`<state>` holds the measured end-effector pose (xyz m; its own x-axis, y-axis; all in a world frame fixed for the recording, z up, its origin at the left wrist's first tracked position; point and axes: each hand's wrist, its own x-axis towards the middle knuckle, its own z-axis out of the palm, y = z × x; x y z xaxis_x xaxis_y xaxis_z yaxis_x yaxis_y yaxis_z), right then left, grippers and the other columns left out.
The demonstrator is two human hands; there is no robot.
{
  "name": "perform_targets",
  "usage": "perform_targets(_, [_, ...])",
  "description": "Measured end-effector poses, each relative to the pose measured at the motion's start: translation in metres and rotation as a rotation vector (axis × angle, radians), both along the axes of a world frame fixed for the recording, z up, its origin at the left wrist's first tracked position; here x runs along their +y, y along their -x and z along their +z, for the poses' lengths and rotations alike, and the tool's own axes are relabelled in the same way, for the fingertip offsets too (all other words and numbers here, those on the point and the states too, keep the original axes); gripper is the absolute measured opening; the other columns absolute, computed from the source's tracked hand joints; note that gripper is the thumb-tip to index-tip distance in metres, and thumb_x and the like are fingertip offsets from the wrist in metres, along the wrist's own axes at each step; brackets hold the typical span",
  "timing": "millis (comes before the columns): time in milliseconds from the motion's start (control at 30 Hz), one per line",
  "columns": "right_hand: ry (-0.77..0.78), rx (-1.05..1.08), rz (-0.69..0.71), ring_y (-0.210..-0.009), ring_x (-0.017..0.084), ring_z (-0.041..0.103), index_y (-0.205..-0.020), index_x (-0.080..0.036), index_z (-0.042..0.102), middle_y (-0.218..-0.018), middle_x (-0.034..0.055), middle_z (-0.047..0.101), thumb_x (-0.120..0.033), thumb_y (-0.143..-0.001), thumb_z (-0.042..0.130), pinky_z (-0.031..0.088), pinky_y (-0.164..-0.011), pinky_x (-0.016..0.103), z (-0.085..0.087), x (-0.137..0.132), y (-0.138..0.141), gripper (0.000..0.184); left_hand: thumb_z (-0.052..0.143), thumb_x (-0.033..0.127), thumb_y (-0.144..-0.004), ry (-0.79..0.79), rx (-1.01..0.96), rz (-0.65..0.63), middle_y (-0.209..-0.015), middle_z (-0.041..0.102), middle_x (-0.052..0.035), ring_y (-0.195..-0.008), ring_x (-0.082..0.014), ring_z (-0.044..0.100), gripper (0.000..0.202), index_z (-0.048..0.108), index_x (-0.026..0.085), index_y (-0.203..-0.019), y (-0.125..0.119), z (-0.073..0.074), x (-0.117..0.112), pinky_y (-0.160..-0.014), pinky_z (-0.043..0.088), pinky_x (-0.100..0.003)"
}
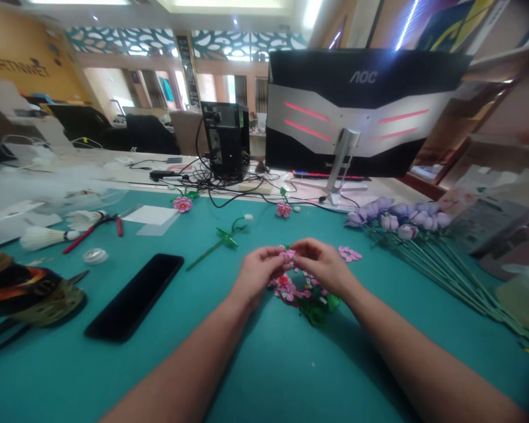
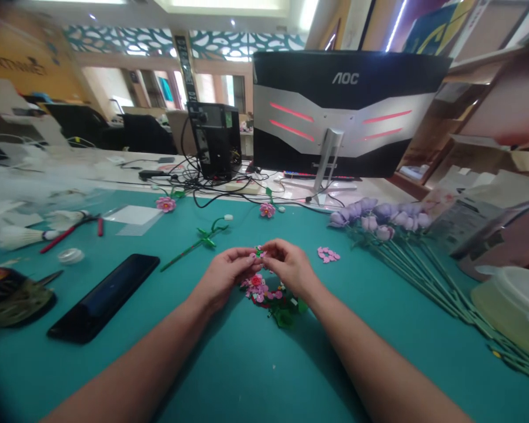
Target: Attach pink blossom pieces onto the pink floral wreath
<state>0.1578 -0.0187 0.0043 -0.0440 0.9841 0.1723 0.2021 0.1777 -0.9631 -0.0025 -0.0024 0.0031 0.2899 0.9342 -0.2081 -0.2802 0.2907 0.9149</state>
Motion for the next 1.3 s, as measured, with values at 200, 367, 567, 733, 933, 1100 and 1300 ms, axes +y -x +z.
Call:
perform_targets(200, [0.016, -0.011, -0.030, -0.065, 0.013, 0.055, -0.080, -0.018, 0.064, -0.075, 0.0009, 0.065, -0.031, -0.072, 0.066, 0.044, -0.062, 0.027, 0.003, -0.005, 0.006, 0.015, 0.073, 0.020, -0.067, -0.030, 0.036, 0.022, -0.075, 0.068, -0.0062, -0.067, -0.0147, 0.066, 0.021, 0.064, 0.012, -0.084, 0.000, -0.001, 0.000, -0.062, 0.048, -0.023])
perform_targets(367, [-0.008, -0.006, -0.044, -0.070, 0.013, 0.055, -0.077, -0.017, 0.065, -0.073, 0.0002, 0.063, -0.031, -0.070, 0.069, 0.044, -0.066, 0.027, 0.003, -0.007, 0.011, 0.016, 0.076, 0.026, -0.063, -0.143, 0.136, 0.060, -0.071, 0.066, -0.0036, -0.057, -0.0090, 0.054, 0.024, 0.069, 0.012, -0.082, 0.001, -0.005, 0.001, -0.054, 0.040, -0.020])
perform_targets(567, [-0.001, 0.039, -0.073, -0.066, 0.013, 0.054, -0.077, -0.017, 0.063, -0.070, -0.0005, 0.061, -0.036, -0.069, 0.071, 0.043, -0.061, 0.026, -0.001, -0.007, 0.014, 0.022, 0.077, 0.029, -0.061, -0.185, 0.162, 0.065, -0.073, 0.068, -0.0055, -0.062, -0.0111, 0.055, 0.026, 0.072, 0.012, -0.080, 0.000, -0.007, 0.001, -0.058, 0.041, -0.022])
perform_targets(733, [-0.020, 0.044, -0.070, -0.067, 0.013, 0.053, -0.079, -0.017, 0.062, -0.071, -0.0002, 0.061, -0.036, -0.070, 0.071, 0.041, -0.061, 0.025, -0.004, -0.006, 0.012, 0.022, 0.076, 0.029, -0.064, -0.213, 0.197, 0.063, -0.077, 0.069, -0.0067, -0.066, -0.0124, 0.057, 0.025, 0.072, 0.012, -0.081, 0.000, -0.007, -0.001, -0.062, 0.042, -0.023])
perform_targets(933, [-0.022, 0.057, -0.081, -0.066, 0.013, 0.052, -0.077, -0.017, 0.061, -0.070, -0.0001, 0.060, -0.039, -0.068, 0.074, 0.041, -0.061, 0.026, -0.005, -0.005, 0.011, 0.027, 0.075, 0.029, -0.065, -0.247, 0.216, 0.055, -0.077, 0.070, -0.0074, -0.067, -0.0141, 0.059, 0.023, 0.073, 0.012, -0.081, -0.002, -0.006, -0.002, -0.061, 0.044, -0.024])
perform_targets(1100, [-0.028, 0.063, -0.081, -0.065, 0.013, 0.053, -0.077, -0.018, 0.062, -0.070, 0.0003, 0.061, -0.044, -0.066, 0.074, 0.042, -0.060, 0.026, -0.002, -0.006, 0.011, 0.031, 0.074, 0.028, -0.065, -0.287, 0.234, 0.067, -0.077, 0.071, -0.0072, -0.069, -0.0158, 0.061, 0.021, 0.073, 0.013, -0.079, -0.002, -0.004, -0.002, -0.063, 0.045, -0.025])
perform_targets(1300, [-0.030, 0.076, -0.071, -0.066, 0.014, 0.054, -0.076, -0.018, 0.062, -0.069, 0.0005, 0.061, -0.045, -0.064, 0.075, 0.043, -0.060, 0.026, -0.002, -0.005, 0.010, 0.032, 0.071, 0.027, -0.066, -0.348, 0.294, 0.071, -0.073, 0.070, -0.0056, -0.068, -0.0159, 0.061, 0.017, 0.073, 0.014, -0.078, -0.001, 0.000, -0.005, -0.063, 0.045, -0.025])
